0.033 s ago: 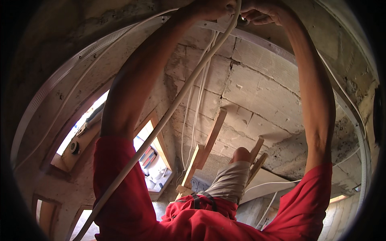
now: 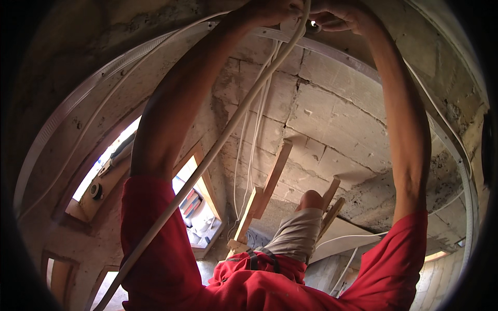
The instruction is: The person secures white electrical conduit to a concrete ceiling using a hammer and nails. They position the conduit, hammer nails into the ceiling to hold it in place, and use pliers to cut the conduit to the required length.
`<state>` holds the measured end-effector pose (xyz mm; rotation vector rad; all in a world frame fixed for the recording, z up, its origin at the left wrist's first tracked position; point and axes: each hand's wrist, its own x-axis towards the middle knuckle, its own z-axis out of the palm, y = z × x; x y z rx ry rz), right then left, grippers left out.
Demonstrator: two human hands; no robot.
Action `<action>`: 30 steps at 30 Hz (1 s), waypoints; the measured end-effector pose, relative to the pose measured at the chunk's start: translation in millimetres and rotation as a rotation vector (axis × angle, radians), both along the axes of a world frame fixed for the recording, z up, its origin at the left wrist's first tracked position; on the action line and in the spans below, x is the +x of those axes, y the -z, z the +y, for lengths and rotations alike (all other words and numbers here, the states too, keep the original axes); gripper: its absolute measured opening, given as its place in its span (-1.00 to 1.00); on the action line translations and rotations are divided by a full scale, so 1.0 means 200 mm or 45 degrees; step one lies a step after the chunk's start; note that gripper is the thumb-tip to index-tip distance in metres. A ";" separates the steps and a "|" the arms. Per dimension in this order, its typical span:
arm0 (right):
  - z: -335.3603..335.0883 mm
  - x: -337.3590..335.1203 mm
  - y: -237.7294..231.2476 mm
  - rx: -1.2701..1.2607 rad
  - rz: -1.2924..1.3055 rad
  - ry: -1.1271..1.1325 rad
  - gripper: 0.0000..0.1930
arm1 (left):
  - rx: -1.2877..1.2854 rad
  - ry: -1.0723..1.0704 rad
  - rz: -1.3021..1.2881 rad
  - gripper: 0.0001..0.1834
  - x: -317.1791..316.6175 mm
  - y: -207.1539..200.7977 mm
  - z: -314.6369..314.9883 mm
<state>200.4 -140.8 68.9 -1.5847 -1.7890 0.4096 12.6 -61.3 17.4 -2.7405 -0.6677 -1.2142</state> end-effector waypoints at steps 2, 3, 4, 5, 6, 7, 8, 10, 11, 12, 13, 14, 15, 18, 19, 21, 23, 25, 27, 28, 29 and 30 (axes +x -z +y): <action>0.00 -0.03 0.04 0.064 0.162 -0.037 -0.76 | 0.105 0.017 -0.061 -0.74 -0.01 0.01 0.05; 0.03 -0.02 0.06 0.033 0.260 -0.055 -0.76 | 0.155 0.028 -0.090 -0.74 -0.02 0.02 0.08; 0.07 0.01 0.07 0.005 0.360 -0.069 -0.76 | 0.111 0.005 -0.105 -0.73 -0.01 0.03 0.08; 0.11 0.04 0.08 -0.022 0.459 -0.083 -0.76 | 0.067 -0.019 -0.119 -0.73 0.00 0.04 0.07; 0.15 0.06 0.10 -0.045 0.521 -0.113 -0.76 | 0.027 -0.053 -0.134 -0.72 -0.02 0.04 0.06; 0.18 0.09 0.11 -0.063 0.582 -0.131 -0.75 | -0.073 0.037 -0.191 -0.71 -0.01 0.05 0.07; 0.21 0.12 0.11 -0.080 0.644 -0.151 -0.75 | -0.174 0.127 -0.247 -0.70 0.00 0.07 0.07; 0.21 0.09 0.13 -0.029 0.615 -0.128 -0.71 | -0.332 0.150 -0.279 -0.67 0.00 0.08 0.04; 0.21 0.09 0.14 0.007 0.602 -0.106 -0.71 | -0.380 0.087 -0.255 -0.66 0.00 0.06 0.03; 0.19 0.07 0.15 0.040 0.585 -0.090 -0.71 | -0.426 0.017 -0.236 -0.65 -0.01 0.06 0.02; 0.16 0.06 0.16 0.083 0.589 -0.123 -0.71 | -0.386 0.156 -0.277 -0.65 -0.01 0.07 0.06; 0.13 0.05 0.17 0.126 0.594 -0.156 -0.72 | -0.345 0.295 -0.318 -0.66 -0.01 0.08 0.13; 0.11 0.06 0.18 0.169 0.602 -0.183 -0.72 | -0.305 0.438 -0.355 -0.66 0.00 0.08 0.12; 0.11 0.15 0.26 0.612 0.297 -0.402 -0.77 | -0.404 0.150 -0.186 -0.69 -0.01 0.03 0.07; 0.10 0.16 0.27 0.793 0.034 -0.406 -0.78 | -0.402 0.184 -0.182 -0.70 -0.02 0.03 0.08; 0.07 0.18 0.28 1.137 -0.505 -0.400 -0.76 | -0.400 0.256 -0.173 -0.71 -0.02 0.02 0.10; 0.12 0.20 0.25 1.478 -0.819 -0.445 -0.74 | -0.358 0.229 -0.134 -0.71 -0.02 0.00 0.12; 0.15 0.21 0.25 1.579 -1.012 -0.431 -0.72 | -0.340 0.234 -0.094 -0.71 -0.03 0.00 0.13; 0.15 0.21 0.23 1.455 -1.089 -0.371 -0.71 | -0.333 0.271 -0.065 -0.70 -0.03 -0.01 0.16; 0.16 0.20 0.22 1.450 -1.113 -0.397 -0.71 | -0.301 0.289 -0.071 -0.70 -0.04 0.00 0.18; 0.17 0.19 0.19 1.446 -1.135 -0.424 -0.71 | -0.270 0.303 -0.076 -0.70 -0.05 0.00 0.19; 0.17 0.19 0.17 1.439 -1.158 -0.451 -0.71 | -0.240 0.319 -0.082 -0.69 -0.06 0.01 0.20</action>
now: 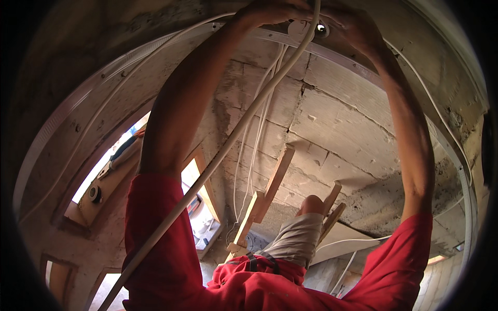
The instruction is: The person secures white electrical conduit to a concrete ceiling using a hammer and nails. They position the conduit, hammer nails into the ceiling to hold it in place, and use pliers to cut the conduit to the required length.
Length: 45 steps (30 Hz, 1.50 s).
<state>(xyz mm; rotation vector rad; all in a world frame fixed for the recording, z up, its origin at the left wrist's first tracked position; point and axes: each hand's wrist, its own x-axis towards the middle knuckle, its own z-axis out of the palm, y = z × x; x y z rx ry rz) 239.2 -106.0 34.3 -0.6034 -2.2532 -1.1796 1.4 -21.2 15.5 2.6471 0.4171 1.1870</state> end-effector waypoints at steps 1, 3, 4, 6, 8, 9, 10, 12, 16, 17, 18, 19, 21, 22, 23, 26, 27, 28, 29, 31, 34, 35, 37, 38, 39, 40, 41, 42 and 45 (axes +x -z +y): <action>-0.01 0.00 -0.01 -0.030 -0.026 0.127 -0.71 | 0.014 -0.027 -0.038 -0.69 0.00 0.01 0.01; 0.05 0.09 -0.02 -0.010 -0.071 0.037 -0.68 | 0.041 -0.078 -0.110 -0.69 0.04 0.03 0.01; 0.08 0.14 0.00 -0.009 -0.085 -0.012 -0.65 | -0.067 -0.112 -0.093 -0.69 0.08 0.03 -0.07; 0.06 0.02 0.00 0.064 -0.184 0.037 -0.67 | 0.180 -0.151 -0.167 -0.69 0.07 0.06 -0.02; 0.05 0.02 -0.02 -0.243 -0.126 0.136 -0.74 | 0.492 -0.122 -0.224 -0.70 0.12 0.11 0.12; 0.06 0.07 -0.01 -0.546 0.109 0.141 -0.76 | 0.453 -0.142 -0.221 -0.70 0.18 0.11 0.05; 0.09 0.12 -0.04 -1.211 0.653 0.038 -0.78 | 0.426 -0.161 -0.219 -0.70 0.21 0.10 0.02; 0.10 0.15 -0.03 -1.901 1.248 -0.167 -0.79 | 0.474 -0.144 -0.232 -0.71 0.18 0.11 0.02; -0.13 -0.15 0.10 -1.329 1.238 0.014 -0.74 | 0.412 -0.086 -0.254 -0.72 0.11 0.11 0.00; -0.19 -0.19 0.11 -1.066 1.019 0.138 -0.73 | 0.466 -0.157 -0.200 -0.73 0.08 0.11 0.03; -0.22 -0.18 0.10 -0.798 0.805 0.267 -0.72 | 0.432 -0.193 -0.171 -0.73 0.09 0.10 0.02; -0.02 0.05 0.10 0.130 0.251 0.142 -0.66 | 0.408 -0.193 -0.143 -0.73 0.14 0.06 -0.01; -0.03 0.04 0.11 0.041 0.124 0.385 -0.63 | 0.414 -0.176 -0.159 -0.73 0.11 0.09 0.00; -0.05 0.03 0.12 -0.002 0.062 0.505 -0.62 | 0.393 -0.176 -0.166 -0.73 0.11 0.10 0.00; -0.04 0.03 0.13 0.063 0.048 0.429 -0.63 | 0.372 -0.179 -0.170 -0.73 0.11 0.10 0.01; -0.01 0.03 0.14 0.192 -0.012 0.233 -0.66 | 0.455 -0.174 -0.196 -0.74 0.09 0.11 0.04; -0.02 0.02 0.14 0.186 -0.031 0.191 -0.67 | 0.507 -0.180 -0.203 -0.74 0.08 0.12 0.06; -0.02 -0.01 0.15 0.178 -0.053 0.125 -0.67 | 0.664 -0.199 -0.246 -0.76 0.10 0.12 0.09; -0.01 -0.04 0.15 0.106 0.018 0.202 -0.66 | 0.818 -0.235 -0.282 -0.78 0.11 0.13 0.13; 0.09 0.09 0.17 0.185 0.015 0.224 -0.67 | 0.696 -0.211 -0.344 -0.74 0.21 0.16 0.02; 0.25 0.25 0.14 -1.094 0.680 -0.106 -0.79 | 0.893 -0.352 -0.388 -0.71 0.32 0.19 0.18; 0.28 0.30 0.14 -1.667 1.098 -0.428 -0.80 | 0.824 -0.406 -0.372 -0.72 0.38 0.20 0.18; 0.36 0.30 0.13 -2.126 1.498 -0.913 -0.74 | 0.844 -0.388 -0.519 -0.71 0.43 0.19 0.24; 0.32 0.22 0.16 -2.089 1.558 -0.951 -0.73 | 0.807 -0.427 -0.475 -0.72 0.39 0.20 0.25; 0.24 0.10 0.20 -2.047 1.615 -0.991 -0.71 | 0.774 -0.464 -0.434 -0.72 0.35 0.20 0.25; 0.14 0.07 0.23 -1.978 1.685 -1.018 -0.69 | 0.744 -0.475 -0.404 -0.72 0.35 0.18 0.23; 0.13 0.11 0.32 -1.936 1.749 -0.994 -0.70 | 0.710 -0.487 -0.375 -0.72 0.34 0.18 0.21; 0.14 0.11 0.49 -1.877 1.824 -0.937 -0.70 | 0.673 -0.490 -0.353 -0.72 0.33 0.18 0.19; 0.15 0.09 0.99 -1.822 2.026 -0.715 -0.70 | 0.658 -0.450 -0.282 -0.71 0.29 0.19 0.12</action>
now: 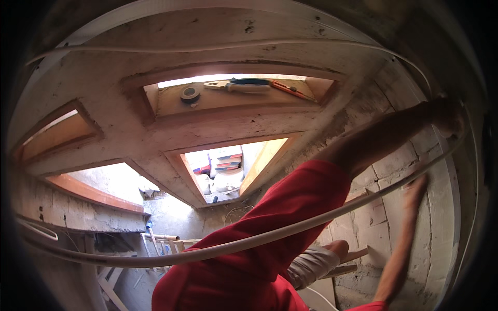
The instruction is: The person secures white electrical conduit to a concrete ceiling using a hammer and nails. They position the conduit, hammer nails into the ceiling to hold it in place, and use pliers to cut the conduit to the required length.
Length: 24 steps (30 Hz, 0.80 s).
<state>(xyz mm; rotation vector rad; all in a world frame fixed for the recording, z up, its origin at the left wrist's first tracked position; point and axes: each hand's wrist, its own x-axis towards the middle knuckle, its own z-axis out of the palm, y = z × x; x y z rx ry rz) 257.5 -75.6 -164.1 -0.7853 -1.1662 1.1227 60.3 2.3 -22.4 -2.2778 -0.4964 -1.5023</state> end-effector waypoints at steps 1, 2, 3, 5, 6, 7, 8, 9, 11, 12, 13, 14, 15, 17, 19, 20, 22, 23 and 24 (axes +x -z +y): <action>-0.02 -0.05 0.17 -0.087 -0.007 -0.008 -0.69 | 0.005 0.002 0.035 -0.71 -0.02 0.01 -0.02; -0.08 -0.08 0.33 -0.175 -0.004 -0.025 -0.69 | -0.148 0.107 0.050 -0.70 -0.02 0.04 -0.07; -0.14 -0.14 0.48 -0.269 -0.003 -0.065 -0.68 | -0.298 0.203 0.071 -0.69 -0.03 0.05 -0.12; -0.27 -0.24 0.66 -0.387 -0.012 -0.154 -0.67 | -0.270 0.312 0.094 -0.68 -0.02 0.05 -0.14; -0.26 -0.37 0.70 -0.419 -0.046 -0.269 -0.67 | -0.085 0.251 0.087 -0.68 -0.07 0.02 -0.08; -0.25 -0.48 0.72 -0.439 -0.075 -0.377 -0.66 | 0.099 0.195 0.087 -0.69 -0.12 0.00 -0.03; -0.29 -0.54 0.76 -0.468 -0.097 -0.423 -0.66 | 0.159 0.193 0.135 -0.70 -0.10 -0.04 0.01; -0.31 -0.60 0.78 -0.483 -0.106 -0.479 -0.65 | 0.223 0.185 0.189 -0.71 -0.09 -0.08 0.03; -0.35 -0.74 0.82 -0.508 -0.114 -0.582 -0.64 | 0.312 0.123 0.290 -0.72 -0.07 -0.14 0.04; -0.35 -0.82 0.86 -0.517 -0.105 -0.660 -0.64 | 0.326 0.048 0.347 -0.72 -0.10 -0.11 0.03; -0.36 -0.90 0.89 -0.525 -0.087 -0.698 -0.63 | 0.350 0.018 0.393 -0.72 -0.08 -0.10 0.01; -0.37 -1.01 0.90 -0.528 -0.095 -0.754 -0.63 | 0.474 -0.037 0.353 -0.72 -0.09 -0.09 0.02; -0.38 -1.13 0.92 -0.534 -0.094 -0.813 -0.62 | 0.597 -0.083 0.312 -0.71 -0.11 -0.09 0.05; -0.37 -1.28 0.99 -0.540 -0.029 -0.816 -0.61 | 0.348 -0.110 0.542 -0.73 -0.09 -0.10 -0.11; -0.39 -1.55 1.01 -0.534 0.002 -0.909 -0.60 | 0.359 -0.093 0.491 -0.74 -0.19 -0.12 -0.16; -0.38 -1.67 1.01 -0.539 0.024 -0.943 -0.59 | 0.341 -0.084 0.498 -0.75 -0.21 -0.14 -0.17; -0.36 -1.87 1.03 -0.564 0.047 -0.980 -0.58 | 0.276 -0.077 0.483 -0.75 -0.26 -0.13 -0.23; -0.34 -1.90 1.03 -0.571 0.062 -0.969 -0.58 | 0.252 -0.061 0.464 -0.75 -0.25 -0.14 -0.25; -0.35 -1.95 1.03 -0.577 0.060 -0.972 -0.57 | 0.222 -0.067 0.440 -0.75 -0.25 -0.14 -0.27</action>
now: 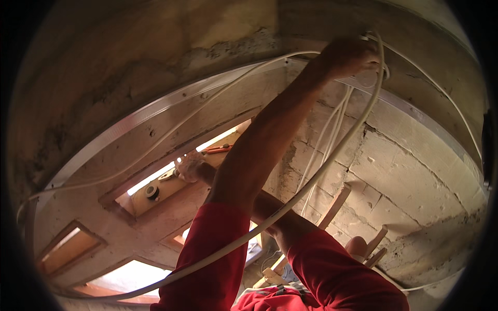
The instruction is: The person secures white electrical conduit to a concrete ceiling using a hammer and nails. They position the conduit, hammer nails into the ceiling to hold it in place, and use pliers to cut the conduit to the required length.
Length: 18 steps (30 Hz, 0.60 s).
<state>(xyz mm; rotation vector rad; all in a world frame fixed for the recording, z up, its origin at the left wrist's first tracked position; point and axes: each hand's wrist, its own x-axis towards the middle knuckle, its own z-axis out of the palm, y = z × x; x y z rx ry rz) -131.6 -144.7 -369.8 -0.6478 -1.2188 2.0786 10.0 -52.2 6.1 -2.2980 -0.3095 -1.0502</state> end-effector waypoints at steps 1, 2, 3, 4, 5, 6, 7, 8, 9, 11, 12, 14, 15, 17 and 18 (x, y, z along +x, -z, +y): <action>0.01 -0.02 0.01 -0.011 -0.001 0.004 -0.57 | -0.040 -0.017 -0.023 -0.75 0.02 0.00 0.00; 0.02 -0.05 0.01 -0.019 0.004 0.006 -0.56 | -0.080 -0.040 -0.042 -0.75 0.05 -0.01 -0.01; 0.02 -0.06 0.02 -0.026 0.001 0.004 -0.55 | -0.125 -0.072 -0.064 -0.75 0.07 0.00 0.00; 0.02 -0.08 0.02 -0.036 -0.001 -0.001 -0.55 | -0.071 -0.012 -0.147 -0.73 0.10 0.01 0.00; 0.02 -0.09 0.03 -0.040 -0.001 -0.009 -0.54 | -0.126 -0.021 -0.178 -0.72 0.12 0.01 0.00; 0.02 -0.12 0.03 -0.052 0.000 -0.019 -0.54 | -0.185 -0.040 -0.210 -0.71 0.13 0.01 0.01; 0.01 -0.14 0.05 -0.068 -0.003 -0.027 -0.53 | -0.243 -0.061 -0.240 -0.70 0.14 0.02 0.00; 0.01 -0.15 0.06 -0.071 -0.001 -0.041 -0.53 | -0.253 -0.035 -0.283 -0.69 0.14 0.02 0.00; 0.02 -0.16 0.05 -0.072 -0.005 -0.043 -0.52 | -0.256 -0.001 -0.327 -0.68 0.15 0.02 0.00; 0.01 -0.18 0.06 -0.076 -0.003 -0.063 -0.51 | -0.298 0.016 -0.375 -0.67 0.16 0.01 -0.02; 0.00 -0.19 0.07 -0.077 -0.010 -0.074 -0.50 | -0.335 -0.001 -0.384 -0.67 0.15 0.01 -0.02; -0.01 -0.19 0.08 -0.077 -0.021 -0.100 -0.49 | -0.387 0.020 -0.355 -0.67 0.15 0.02 -0.03; -0.01 -0.20 0.08 -0.074 -0.031 -0.120 -0.49 | -0.400 0.060 -0.318 -0.68 0.14 0.02 -0.03; 0.00 -0.18 0.07 -0.065 -0.033 -0.160 -0.47 | -0.457 0.126 -0.265 -0.68 0.12 0.03 -0.03; -0.02 -0.15 0.07 -0.059 -0.033 -0.191 -0.47 | -0.495 0.156 -0.247 -0.69 0.10 0.01 -0.01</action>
